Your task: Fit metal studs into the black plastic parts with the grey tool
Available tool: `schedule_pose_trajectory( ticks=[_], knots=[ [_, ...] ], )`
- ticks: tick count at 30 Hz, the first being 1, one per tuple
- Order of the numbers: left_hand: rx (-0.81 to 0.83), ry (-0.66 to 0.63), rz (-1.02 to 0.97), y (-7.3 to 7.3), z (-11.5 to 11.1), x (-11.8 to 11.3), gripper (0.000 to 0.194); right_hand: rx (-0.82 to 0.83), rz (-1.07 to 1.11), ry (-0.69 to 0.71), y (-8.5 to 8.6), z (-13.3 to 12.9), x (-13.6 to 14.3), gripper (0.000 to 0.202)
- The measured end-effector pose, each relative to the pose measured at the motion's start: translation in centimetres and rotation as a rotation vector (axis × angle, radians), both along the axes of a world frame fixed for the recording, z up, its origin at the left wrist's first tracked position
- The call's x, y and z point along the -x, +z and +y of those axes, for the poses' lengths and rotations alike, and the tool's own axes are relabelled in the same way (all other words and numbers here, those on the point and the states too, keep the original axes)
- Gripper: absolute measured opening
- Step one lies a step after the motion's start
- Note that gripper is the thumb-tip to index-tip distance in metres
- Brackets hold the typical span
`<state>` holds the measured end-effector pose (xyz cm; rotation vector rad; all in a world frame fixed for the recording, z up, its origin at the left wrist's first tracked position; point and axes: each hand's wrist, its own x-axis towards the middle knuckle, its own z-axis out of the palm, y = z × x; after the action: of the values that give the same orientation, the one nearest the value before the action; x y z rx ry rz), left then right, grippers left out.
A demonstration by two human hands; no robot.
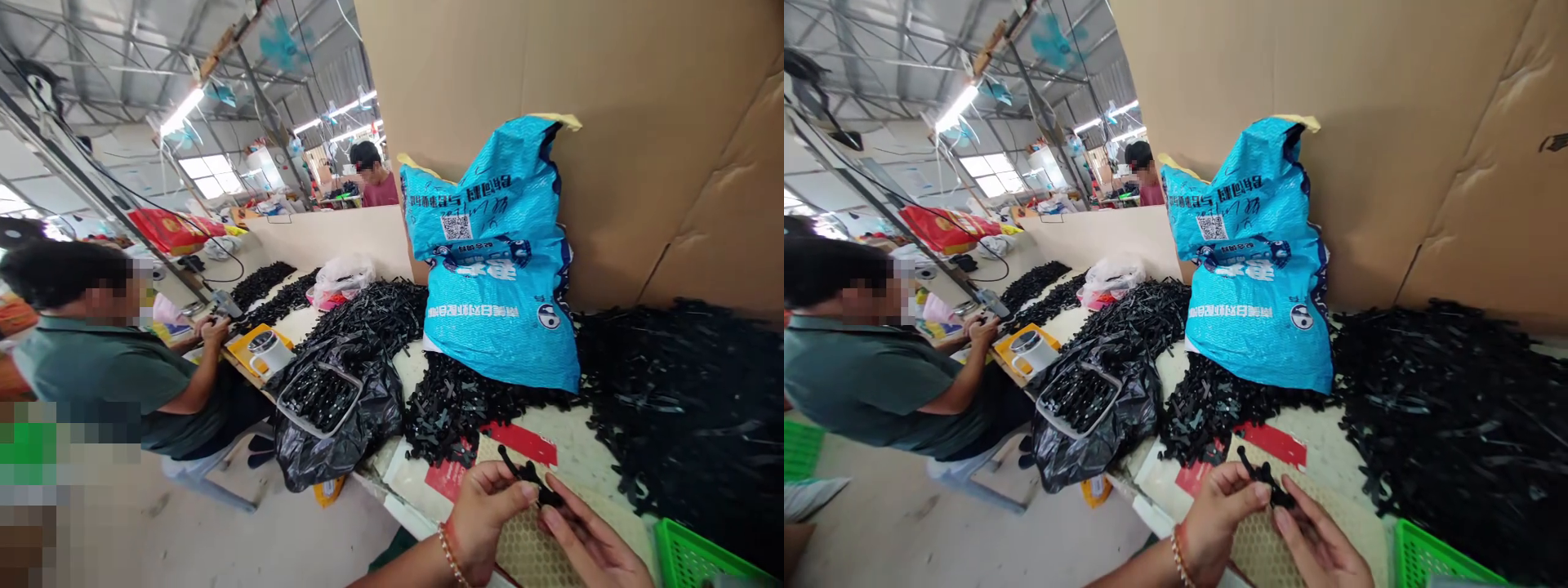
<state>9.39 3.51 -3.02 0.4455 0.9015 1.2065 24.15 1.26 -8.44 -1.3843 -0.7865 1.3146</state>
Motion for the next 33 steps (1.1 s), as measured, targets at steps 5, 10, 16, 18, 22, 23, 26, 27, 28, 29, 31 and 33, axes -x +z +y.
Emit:
schedule_pose_trajectory(
  ticks=[5, 10, 16, 18, 22, 23, 26, 27, 28, 29, 31, 33],
  knots=[
    [0.008, -0.063, 0.079, 0.7, -1.1, 0.6, 0.043, -0.082, -0.164, 0.008, 2.3, -1.8, 2.1, 0.049],
    [0.007, -0.115, 0.156, 0.9, -0.6, 2.1, 0.037, -0.476, -0.72, -0.035, 5.1, -4.6, 0.9, 0.062],
    [0.156, -0.327, 0.2, 0.5, 1.1, 1.1, 0.036, -0.481, -1.022, -0.776, 7.6, -4.5, -7.7, 0.083],
    [0.17, -0.425, 0.205, 0.9, 1.4, -0.2, 0.032, -0.489, -0.891, -0.646, 7.8, -2.9, -10.1, 0.084],
    [0.172, -0.589, 0.224, 1.2, 2.1, -3.6, 0.022, -0.49, -0.704, -0.482, 8.1, 0.4, -12.2, 0.077],
    [0.167, -0.619, 0.228, 1.0, 2.4, -4.4, 0.022, -0.488, -0.662, -0.483, 8.4, 0.8, -12.3, 0.072],
    [0.165, -0.684, 0.257, 0.1, 2.9, -6.0, 0.024, -0.498, -0.531, -0.432, 9.5, 1.2, -11.8, 0.058],
    [0.164, -0.696, 0.271, -0.3, 3.0, -6.3, 0.026, -0.494, -0.489, -0.391, 9.8, 1.2, -11.4, 0.056],
    [0.161, -0.705, 0.283, -0.7, 3.1, -6.5, 0.027, -0.485, -0.446, -0.35, 9.9, 1.2, -11.0, 0.053],
    [0.157, -0.712, 0.292, -0.9, 3.0, -6.6, 0.028, -0.47, -0.404, -0.318, 9.7, 1.3, -10.7, 0.051],
    [0.15, -0.722, 0.301, -1.3, 3.0, -6.7, 0.029, -0.441, -0.329, -0.297, 8.7, 1.7, -10.1, 0.047],
    [0.149, -0.721, 0.298, -1.5, 2.9, -6.7, 0.03, -0.428, -0.254, -0.32, 7.1, 2.4, -9.7, 0.041]
  ],
)
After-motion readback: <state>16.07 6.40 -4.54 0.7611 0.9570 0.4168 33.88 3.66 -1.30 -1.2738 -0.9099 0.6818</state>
